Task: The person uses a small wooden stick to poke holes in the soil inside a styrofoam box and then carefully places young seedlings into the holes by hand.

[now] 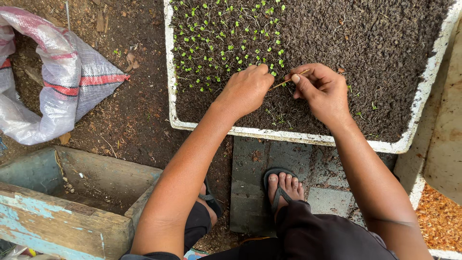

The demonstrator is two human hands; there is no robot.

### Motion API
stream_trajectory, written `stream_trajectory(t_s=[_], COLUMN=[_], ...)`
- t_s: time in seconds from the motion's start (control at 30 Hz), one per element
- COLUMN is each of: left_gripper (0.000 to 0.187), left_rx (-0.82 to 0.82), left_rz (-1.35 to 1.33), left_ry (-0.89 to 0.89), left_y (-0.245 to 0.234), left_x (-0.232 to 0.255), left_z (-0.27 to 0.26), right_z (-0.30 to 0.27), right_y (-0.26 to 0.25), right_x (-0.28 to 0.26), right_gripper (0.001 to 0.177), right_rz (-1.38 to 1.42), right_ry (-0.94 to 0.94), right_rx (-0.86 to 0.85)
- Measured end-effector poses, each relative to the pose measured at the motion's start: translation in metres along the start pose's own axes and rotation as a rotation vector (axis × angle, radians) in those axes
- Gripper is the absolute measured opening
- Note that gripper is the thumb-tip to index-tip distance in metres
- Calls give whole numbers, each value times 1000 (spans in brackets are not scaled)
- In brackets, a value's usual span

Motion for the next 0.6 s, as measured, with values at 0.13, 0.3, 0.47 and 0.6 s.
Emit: stream_trajectory(t_s=[0.13, 0.3, 0.47, 0.6], left_gripper=[16, 18, 14, 7], left_rx=[-7, 21, 204, 406], left_rz=[-14, -105, -250, -434], left_ry=[-6, -51, -173, -449], left_y=[-1, -2, -42, -27], left_x=[3, 0, 15, 18], left_z=[-2, -10, -43, -95], right_z=[1, -7, -8, -8], right_y=[3, 10, 19, 21], right_x=[0, -17, -24, -26], right_gripper=[7, 5, 6, 6], right_rz=[-24, -311, -519, -510], right_ry=[-29, -158, -308, -314], right_rx=[-4, 2, 26, 47])
Point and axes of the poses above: each hand's wrist, its own z-axis towards the middle knuckle, its own y-axis out of the palm, x = y × z, the point moved 8 cm from there along z, towards the middle knuckle, and after that the axes turned 10 degrees about y, right-handed, at the moved point
